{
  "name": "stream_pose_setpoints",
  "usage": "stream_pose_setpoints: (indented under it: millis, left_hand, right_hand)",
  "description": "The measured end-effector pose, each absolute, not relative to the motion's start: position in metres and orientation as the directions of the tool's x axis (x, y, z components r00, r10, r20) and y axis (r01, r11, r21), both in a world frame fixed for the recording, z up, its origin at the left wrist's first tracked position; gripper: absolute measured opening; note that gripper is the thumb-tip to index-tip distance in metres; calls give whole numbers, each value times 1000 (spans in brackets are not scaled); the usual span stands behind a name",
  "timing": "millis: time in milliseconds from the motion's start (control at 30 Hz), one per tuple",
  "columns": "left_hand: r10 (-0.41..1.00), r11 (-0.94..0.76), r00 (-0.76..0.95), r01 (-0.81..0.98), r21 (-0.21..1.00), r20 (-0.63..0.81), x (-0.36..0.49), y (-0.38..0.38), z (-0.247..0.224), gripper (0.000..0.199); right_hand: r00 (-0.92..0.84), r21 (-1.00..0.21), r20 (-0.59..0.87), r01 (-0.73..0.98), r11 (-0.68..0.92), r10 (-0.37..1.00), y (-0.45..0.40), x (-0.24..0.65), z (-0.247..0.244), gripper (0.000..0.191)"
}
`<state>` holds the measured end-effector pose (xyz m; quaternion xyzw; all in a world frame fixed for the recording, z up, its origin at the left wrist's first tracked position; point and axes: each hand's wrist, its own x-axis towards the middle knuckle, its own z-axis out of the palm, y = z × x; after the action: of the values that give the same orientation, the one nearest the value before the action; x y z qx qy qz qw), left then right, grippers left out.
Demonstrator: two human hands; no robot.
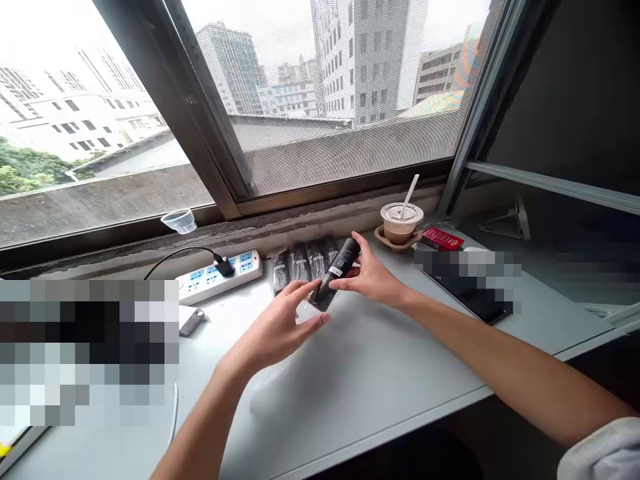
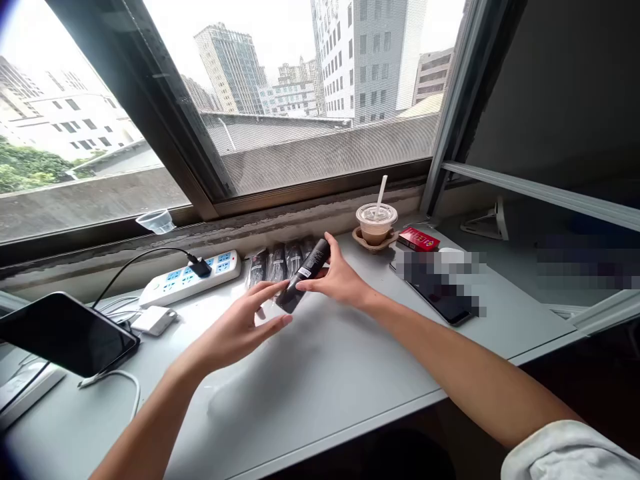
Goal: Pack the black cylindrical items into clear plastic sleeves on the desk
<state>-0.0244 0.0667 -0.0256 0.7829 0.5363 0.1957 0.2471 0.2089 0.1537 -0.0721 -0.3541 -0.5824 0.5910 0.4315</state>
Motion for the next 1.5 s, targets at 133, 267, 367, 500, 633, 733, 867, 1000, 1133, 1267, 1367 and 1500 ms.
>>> stream_pose_setpoints:
  millis: [133, 267, 367, 500, 633, 733, 867, 1000, 1133, 1267, 1367, 1500]
  left_hand:
    - [963, -223, 260, 634, 740, 68, -20, 72, -24, 52]
    - [984, -95, 180, 566, 819, -10, -18, 78, -29, 45]
    - [985, 7, 147, 486, 874, -90, -16, 83, -34, 46]
    - [982, 114, 99, 357, 927, -158, -15, 86, -38, 45]
    - [980, 184, 33, 237, 954, -197, -15, 87, -39, 47]
    - [985, 162, 14, 241, 957, -171, -13, 86, -38, 46]
    - [991, 116, 37, 261, 958, -130, -9, 84, -39, 44]
    - [992, 73, 80, 299, 951, -101, -4, 83, -45, 43]
    - [998, 38, 42, 262, 964, -51, -6, 84, -51, 43]
    - [999, 33, 9, 227, 973, -36, -6, 85, -51, 43]
    - [999, 43, 0, 173, 984, -44, -5, 84, -49, 44]
    - [996, 88, 20, 93, 992, -91, -3, 83, -47, 46]
  right_hand:
    - [-435, -989, 142, -95, 111, 889, 156, 212, -69, 120]
    - [-487, -983, 181, -104, 149, 855, 154, 212, -66, 96]
    - [-518, -974, 226, -120, 192, 825, 152, 210, -67, 82]
    - [-524, -975, 219, -152, 162, 823, 150, 206, -71, 75]
    - [-538, -981, 191, -100, 163, 821, 148, 205, -70, 56]
    - [-549, -967, 182, 49, 249, 816, 147, 207, -65, 37]
    - [-667, -919, 136, 191, 345, 732, 145, 211, -61, 39]
    - [-691, -893, 58, 287, 346, 721, 146, 214, -62, 38]
    - [-710, -891, 33, 297, 342, 704, 149, 217, -63, 39]
    - [-731, -905, 58, 249, 344, 680, 152, 220, -63, 36]
    - [-726, -905, 111, 208, 370, 679, 154, 221, -65, 32]
    - [-721, -924, 147, 145, 355, 677, 155, 220, -70, 46]
